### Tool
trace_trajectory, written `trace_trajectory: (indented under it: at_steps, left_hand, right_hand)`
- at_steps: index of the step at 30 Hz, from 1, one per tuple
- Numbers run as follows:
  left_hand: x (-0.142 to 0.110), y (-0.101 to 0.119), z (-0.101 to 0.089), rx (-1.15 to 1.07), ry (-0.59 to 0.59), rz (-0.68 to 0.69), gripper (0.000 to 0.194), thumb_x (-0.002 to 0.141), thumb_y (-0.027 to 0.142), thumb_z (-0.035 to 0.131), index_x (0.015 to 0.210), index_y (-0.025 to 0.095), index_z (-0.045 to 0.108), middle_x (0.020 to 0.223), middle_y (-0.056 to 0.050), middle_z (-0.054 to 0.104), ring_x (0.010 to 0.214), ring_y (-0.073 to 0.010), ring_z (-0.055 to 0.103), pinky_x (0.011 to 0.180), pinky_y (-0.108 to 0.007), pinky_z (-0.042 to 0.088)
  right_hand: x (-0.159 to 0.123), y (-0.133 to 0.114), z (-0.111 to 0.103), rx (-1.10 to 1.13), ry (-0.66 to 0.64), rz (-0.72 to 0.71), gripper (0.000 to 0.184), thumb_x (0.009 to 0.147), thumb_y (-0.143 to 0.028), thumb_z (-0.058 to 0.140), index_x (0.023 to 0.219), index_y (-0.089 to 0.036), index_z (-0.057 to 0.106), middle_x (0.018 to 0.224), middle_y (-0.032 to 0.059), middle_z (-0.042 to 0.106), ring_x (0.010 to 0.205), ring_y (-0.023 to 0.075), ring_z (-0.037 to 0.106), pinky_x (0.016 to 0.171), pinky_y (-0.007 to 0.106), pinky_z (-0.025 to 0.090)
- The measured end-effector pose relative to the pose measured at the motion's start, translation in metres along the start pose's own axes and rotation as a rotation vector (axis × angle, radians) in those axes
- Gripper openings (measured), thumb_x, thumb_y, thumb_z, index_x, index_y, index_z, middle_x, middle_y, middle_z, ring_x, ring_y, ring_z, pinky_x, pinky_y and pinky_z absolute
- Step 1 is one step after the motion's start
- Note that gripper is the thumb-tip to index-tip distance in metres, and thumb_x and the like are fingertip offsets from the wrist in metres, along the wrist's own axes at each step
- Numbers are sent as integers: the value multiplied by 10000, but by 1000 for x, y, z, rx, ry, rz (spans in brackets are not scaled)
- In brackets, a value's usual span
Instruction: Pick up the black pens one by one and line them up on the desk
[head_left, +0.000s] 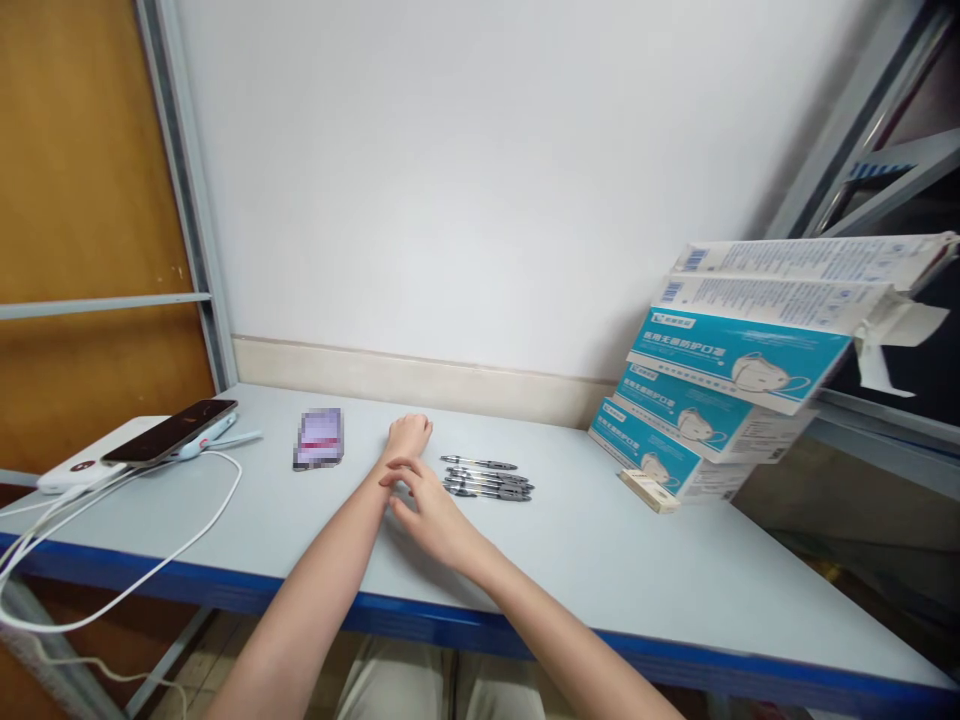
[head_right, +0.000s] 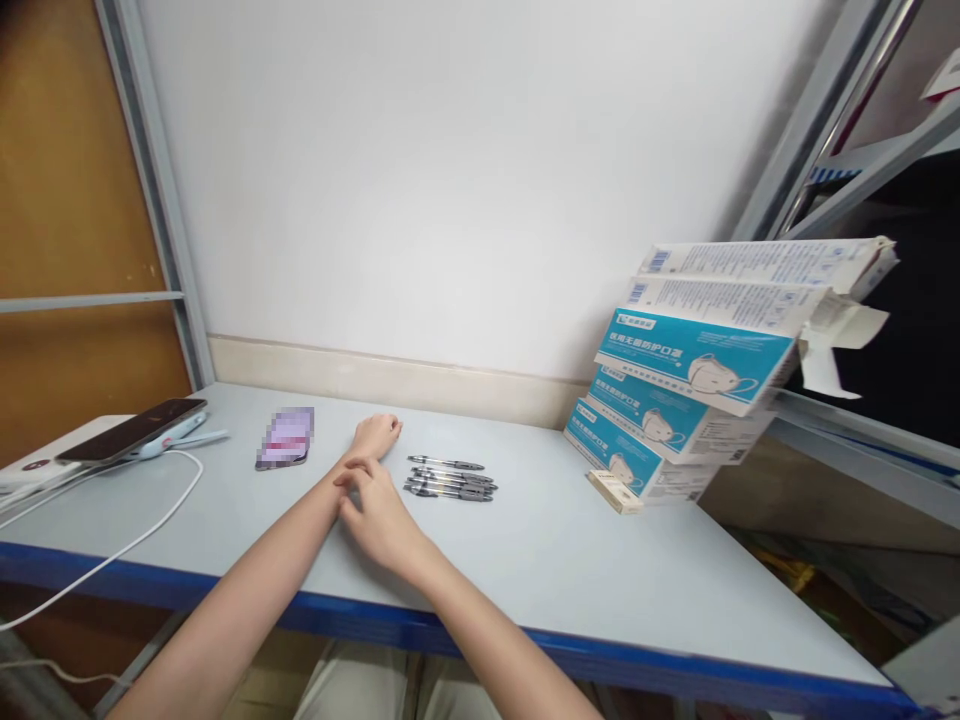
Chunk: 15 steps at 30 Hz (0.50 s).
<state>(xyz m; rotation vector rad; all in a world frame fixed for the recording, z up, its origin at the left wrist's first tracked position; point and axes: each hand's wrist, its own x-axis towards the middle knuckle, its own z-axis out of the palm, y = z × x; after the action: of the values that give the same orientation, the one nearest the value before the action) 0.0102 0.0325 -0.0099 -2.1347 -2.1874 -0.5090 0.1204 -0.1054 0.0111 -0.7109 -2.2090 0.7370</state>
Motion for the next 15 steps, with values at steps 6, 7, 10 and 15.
trace_trajectory:
  at_steps: [6, 7, 10, 15]
  left_hand:
    - [0, -3, 2, 8, 10, -6, 353, 885, 319, 303, 952, 168, 615, 989, -115, 653, 936, -218, 597, 774, -313, 413]
    - [1, -3, 3, 9, 8, -7, 356, 886, 320, 300, 956, 171, 615, 994, -114, 652, 943, -217, 594, 780, -312, 411]
    - [1, -2, 2, 5, -2, -13, 363, 885, 320, 293, 953, 178, 620, 986, -109, 656, 942, -208, 593, 778, -299, 412]
    - [0, -3, -3, -35, 1, -4, 330, 869, 306, 338, 900, 169, 637, 965, -120, 661, 920, -217, 599, 771, -307, 412]
  right_hand:
    - [-2, -16, -9, 46, -189, 26, 296, 794, -127, 460, 1069, -162, 566, 1130, 85, 522, 1009, 162, 529, 927, 319, 405]
    - [2, -15, -18, 65, -281, 34, 252, 803, -143, 457, 1011, -162, 600, 1042, 69, 573, 937, 155, 560, 884, 304, 429]
    - [22, 10, -53, 80, -494, 138, 245, 849, -216, 417, 945, -136, 627, 784, 42, 639, 731, 140, 598, 727, 268, 465]
    - [33, 96, -115, -404, -233, 275, 275, 725, -288, 621, 964, -152, 629, 885, 74, 636, 798, 176, 550, 756, 302, 413]
